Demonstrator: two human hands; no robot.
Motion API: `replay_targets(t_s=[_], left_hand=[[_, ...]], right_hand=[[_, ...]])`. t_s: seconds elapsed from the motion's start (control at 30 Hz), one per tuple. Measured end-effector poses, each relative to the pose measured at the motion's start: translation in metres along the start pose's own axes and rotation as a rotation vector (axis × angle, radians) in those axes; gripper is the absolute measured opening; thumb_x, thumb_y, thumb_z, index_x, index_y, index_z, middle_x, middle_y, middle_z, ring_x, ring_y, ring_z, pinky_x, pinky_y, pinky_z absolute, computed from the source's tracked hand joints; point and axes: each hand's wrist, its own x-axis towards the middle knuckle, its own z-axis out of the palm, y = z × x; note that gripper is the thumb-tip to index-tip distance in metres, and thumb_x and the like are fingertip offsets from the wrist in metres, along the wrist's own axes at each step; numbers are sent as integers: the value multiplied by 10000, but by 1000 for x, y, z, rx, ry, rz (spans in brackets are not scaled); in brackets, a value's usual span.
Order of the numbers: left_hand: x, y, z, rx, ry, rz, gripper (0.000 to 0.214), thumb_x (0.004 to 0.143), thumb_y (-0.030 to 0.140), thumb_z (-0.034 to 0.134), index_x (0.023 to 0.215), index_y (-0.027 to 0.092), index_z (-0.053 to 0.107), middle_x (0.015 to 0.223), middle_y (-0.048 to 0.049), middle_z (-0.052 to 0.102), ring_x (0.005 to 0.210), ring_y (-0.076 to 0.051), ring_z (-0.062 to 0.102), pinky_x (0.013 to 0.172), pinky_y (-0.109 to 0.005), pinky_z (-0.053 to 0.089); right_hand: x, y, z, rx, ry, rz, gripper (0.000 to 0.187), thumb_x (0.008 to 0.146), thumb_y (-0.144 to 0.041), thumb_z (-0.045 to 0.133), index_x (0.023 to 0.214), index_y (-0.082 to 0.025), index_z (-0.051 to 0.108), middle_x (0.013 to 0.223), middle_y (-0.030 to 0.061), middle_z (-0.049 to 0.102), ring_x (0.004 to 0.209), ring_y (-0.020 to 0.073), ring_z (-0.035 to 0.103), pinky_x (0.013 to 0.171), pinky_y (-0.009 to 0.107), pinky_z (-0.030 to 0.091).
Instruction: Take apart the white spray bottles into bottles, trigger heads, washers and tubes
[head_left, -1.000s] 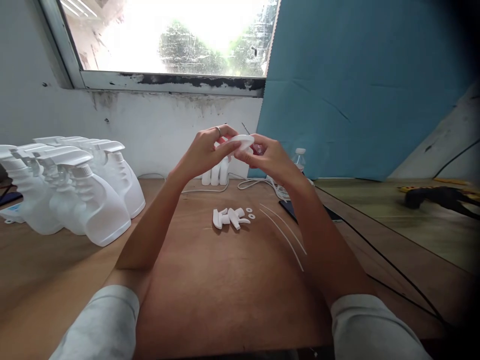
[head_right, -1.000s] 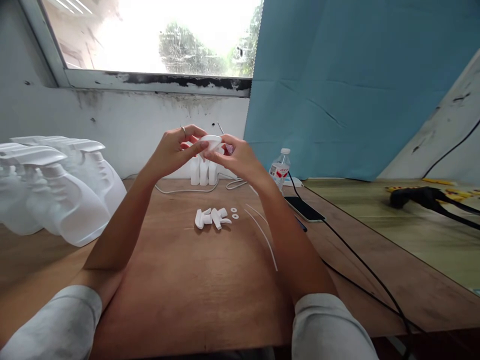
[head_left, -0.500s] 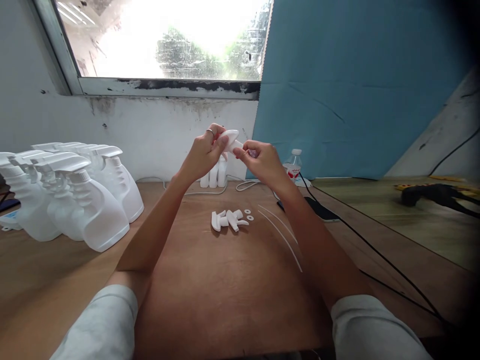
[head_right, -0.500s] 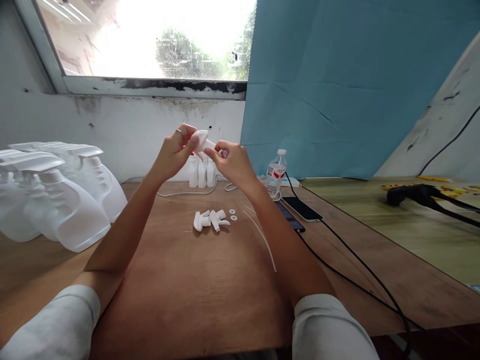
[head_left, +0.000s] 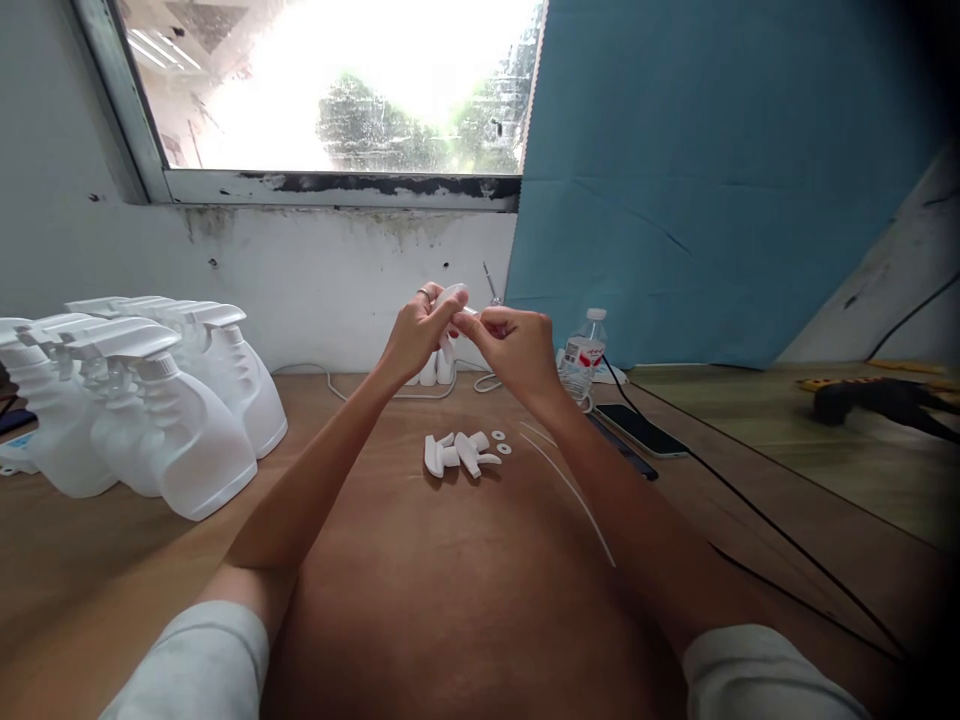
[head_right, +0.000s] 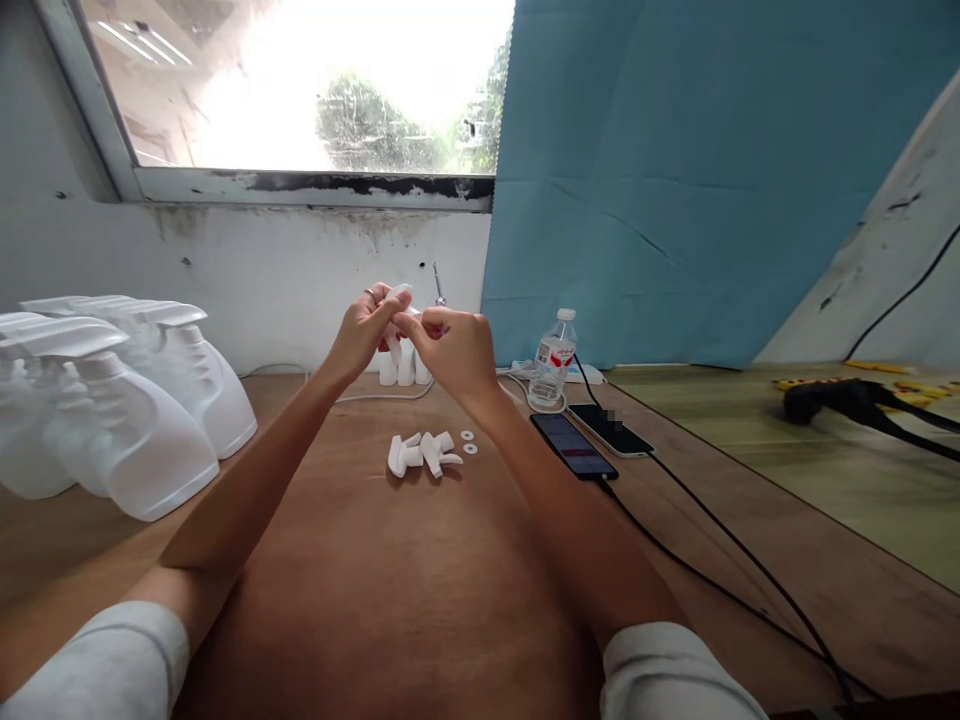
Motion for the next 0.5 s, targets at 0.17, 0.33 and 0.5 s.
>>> replay_targets(t_s=[0.17,0.33,0.5], left_hand=[[-2,-60,-23,-10,269,-355,312,793,454,654,732,195,491,499,37,497,461,-117,498,453,-212,320],[-36,-122,-63,-155,271,-626,311,842,438,520,674,185,452,439,31,455,310,-89,339,360,-201,184],[-80,-141,-56,-378,90,-737,386,785,521,552,644,181,435,464,23,458,309,-68,317,322,-173,170]], right_hand=[[-10,19,-8,-184,-55,64,564,818,-449,585,459,-179,245,474,-40,219,513,92,159,515,266,183],[-24,66,-42,32,-286,470,538,758,-555,629,494,-190,334,464,-52,267,435,65,236,416,224,184],[-56,117,-43,156,-420,803,407,755,-504,642,604,-195,424,448,-47,404,348,79,384,349,212,305]])
